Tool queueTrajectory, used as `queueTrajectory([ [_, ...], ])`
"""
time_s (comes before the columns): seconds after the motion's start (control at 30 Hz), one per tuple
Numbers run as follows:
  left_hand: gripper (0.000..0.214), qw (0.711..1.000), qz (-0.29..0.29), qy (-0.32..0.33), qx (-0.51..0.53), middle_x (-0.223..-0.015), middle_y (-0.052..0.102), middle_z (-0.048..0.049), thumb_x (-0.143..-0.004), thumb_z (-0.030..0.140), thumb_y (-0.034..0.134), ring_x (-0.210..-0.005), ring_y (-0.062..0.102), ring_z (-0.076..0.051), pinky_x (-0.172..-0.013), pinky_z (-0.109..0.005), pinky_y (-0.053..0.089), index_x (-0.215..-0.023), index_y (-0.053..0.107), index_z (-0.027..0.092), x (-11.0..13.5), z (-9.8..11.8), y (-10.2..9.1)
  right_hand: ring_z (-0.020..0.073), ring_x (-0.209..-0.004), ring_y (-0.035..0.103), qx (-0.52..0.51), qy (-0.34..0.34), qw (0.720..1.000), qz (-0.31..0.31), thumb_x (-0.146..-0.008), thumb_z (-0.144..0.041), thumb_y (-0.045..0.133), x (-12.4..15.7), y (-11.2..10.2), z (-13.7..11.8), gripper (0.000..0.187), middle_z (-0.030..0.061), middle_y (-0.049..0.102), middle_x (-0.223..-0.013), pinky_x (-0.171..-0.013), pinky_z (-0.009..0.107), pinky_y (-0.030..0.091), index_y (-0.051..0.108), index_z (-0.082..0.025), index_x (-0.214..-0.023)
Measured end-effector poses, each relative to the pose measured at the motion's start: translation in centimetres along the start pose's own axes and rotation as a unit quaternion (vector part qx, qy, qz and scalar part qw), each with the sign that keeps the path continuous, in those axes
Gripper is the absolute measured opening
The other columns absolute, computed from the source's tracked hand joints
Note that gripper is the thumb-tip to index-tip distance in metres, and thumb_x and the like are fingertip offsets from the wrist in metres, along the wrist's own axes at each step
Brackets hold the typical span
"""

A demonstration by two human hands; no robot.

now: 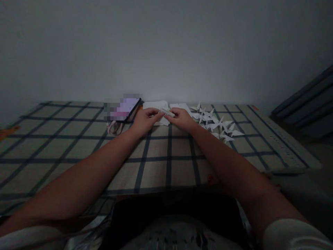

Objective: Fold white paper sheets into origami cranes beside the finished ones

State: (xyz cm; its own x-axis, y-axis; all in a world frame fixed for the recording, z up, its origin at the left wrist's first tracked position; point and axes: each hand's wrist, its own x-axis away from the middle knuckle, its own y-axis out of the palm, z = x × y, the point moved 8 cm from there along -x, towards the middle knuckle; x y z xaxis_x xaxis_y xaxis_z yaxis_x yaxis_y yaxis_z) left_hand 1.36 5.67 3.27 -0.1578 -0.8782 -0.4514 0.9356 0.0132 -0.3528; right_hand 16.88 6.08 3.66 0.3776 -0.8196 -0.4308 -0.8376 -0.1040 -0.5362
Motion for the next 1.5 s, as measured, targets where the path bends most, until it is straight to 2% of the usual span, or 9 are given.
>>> queueTrajectory([
  [0.17, 0.039, 1.0, 0.003, 0.004, 0.002, -0.079, 0.074, -0.0046, -0.078, 0.054, 0.073, -0.073, 0.062, -0.017, -0.069, -0.027, 0.048, -0.082, 0.076, 0.015, 0.1, 0.7, -0.1, 0.0117, -0.063, 0.047, -0.03, 0.033, 0.998, -0.039, -0.081, -0.053, 0.064, 0.2, 0.5, 0.5, 0.04, -0.0011, 0.057, -0.068, -0.061, 0.026, 0.035, 0.065, -0.014, -0.077],
  [0.3, 0.037, 1.0, -0.01, -0.011, 0.018, -0.078, 0.072, -0.0037, -0.076, 0.051, 0.075, -0.07, 0.06, -0.016, -0.066, -0.027, 0.045, -0.083, 0.075, 0.015, 0.1, 0.3, 0.1, 0.0123, -0.065, 0.049, -0.023, 0.029, 0.999, -0.03, -0.081, -0.045, 0.065, 0.2, 0.5, 0.4, 0.031, -0.0005, 0.059, -0.068, -0.062, 0.026, 0.036, 0.065, -0.014, -0.076],
  [0.47, 0.035, 1.0, -0.01, -0.007, 0.007, -0.067, 0.065, -0.0012, -0.075, 0.05, 0.077, -0.063, 0.055, -0.013, -0.063, -0.026, 0.042, -0.07, 0.07, 0.016, 0.1, 0.2, 0.1, 0.0151, -0.074, 0.059, -0.065, 0.048, 0.997, -0.008, -0.08, -0.036, 0.067, 0.1, 0.4, 0.2, 0.024, 0.0037, 0.069, -0.082, -0.069, 0.026, 0.044, 0.068, -0.014, -0.087],
  [0.77, 0.04, 0.976, 0.103, -0.068, 0.18, -0.068, 0.062, -0.0005, -0.076, 0.055, 0.075, -0.066, 0.058, -0.014, -0.067, -0.028, 0.051, -0.067, 0.063, 0.018, -0.2, -2.4, -1.0, 0.0123, -0.068, 0.057, -0.114, 0.091, 0.989, -0.001, -0.084, -0.033, 0.065, -0.1, 0.1, 0.9, 0.019, 0.0014, 0.064, -0.071, -0.07, 0.027, 0.046, 0.062, -0.015, -0.075],
  [0.97, 0.037, 0.977, 0.143, -0.057, 0.147, -0.068, 0.061, 0.0002, -0.074, 0.053, 0.078, -0.065, 0.057, -0.013, -0.064, -0.025, 0.051, -0.07, 0.066, 0.018, -0.2, -2.7, -1.9, 0.0119, -0.066, 0.054, -0.083, 0.084, 0.992, -0.043, -0.084, -0.036, 0.062, 0.0, 0.5, 0.4, 0.024, 0.0007, 0.062, -0.067, -0.069, 0.027, 0.045, 0.06, -0.016, -0.07],
  [1.13, 0.04, 0.963, 0.164, -0.075, 0.199, -0.076, 0.068, -0.0019, -0.071, 0.056, 0.08, -0.07, 0.063, -0.015, -0.067, -0.027, 0.054, -0.075, 0.068, 0.018, -0.1, -2.6, -1.9, 0.0124, -0.067, 0.055, -0.075, 0.068, 0.993, -0.056, -0.084, -0.04, 0.062, 0.1, 0.8, 0.5, 0.028, 0.0011, 0.062, -0.068, -0.07, 0.028, 0.044, 0.061, -0.016, -0.071],
  [1.23, 0.043, 0.962, 0.164, -0.081, 0.203, -0.077, 0.07, -0.003, -0.072, 0.059, 0.077, -0.07, 0.064, -0.016, -0.068, -0.028, 0.055, -0.074, 0.068, 0.018, -0.2, -2.8, -2.0, 0.0124, -0.068, 0.057, -0.087, 0.065, 0.991, -0.073, -0.083, -0.039, 0.065, 0.1, 1.1, 0.8, 0.025, 0.0007, 0.063, -0.07, -0.072, 0.028, 0.045, 0.062, -0.016, -0.073],
  [1.33, 0.041, 0.978, 0.15, -0.063, 0.131, -0.071, 0.069, -0.0023, -0.074, 0.058, 0.076, -0.065, 0.061, -0.014, -0.061, -0.025, 0.049, -0.076, 0.072, 0.017, -0.4, -2.5, -2.3, 0.0117, -0.068, 0.058, -0.129, 0.068, 0.986, -0.078, -0.085, -0.035, 0.064, 0.1, 1.3, 0.9, 0.022, 0.0002, 0.063, -0.071, -0.072, 0.027, 0.047, 0.06, -0.017, -0.075],
  [1.5, 0.043, 0.993, 0.084, -0.054, 0.064, -0.067, 0.068, -0.0032, -0.076, 0.058, 0.074, -0.062, 0.059, -0.014, -0.057, -0.025, 0.045, -0.074, 0.073, 0.016, -0.3, -1.7, -1.4, 0.0114, -0.066, 0.059, -0.178, 0.082, 0.98, -0.029, -0.087, -0.036, 0.066, 0.0, 0.6, 0.8, 0.021, -0.0005, 0.063, -0.072, -0.069, 0.026, 0.051, 0.06, -0.018, -0.08],
])
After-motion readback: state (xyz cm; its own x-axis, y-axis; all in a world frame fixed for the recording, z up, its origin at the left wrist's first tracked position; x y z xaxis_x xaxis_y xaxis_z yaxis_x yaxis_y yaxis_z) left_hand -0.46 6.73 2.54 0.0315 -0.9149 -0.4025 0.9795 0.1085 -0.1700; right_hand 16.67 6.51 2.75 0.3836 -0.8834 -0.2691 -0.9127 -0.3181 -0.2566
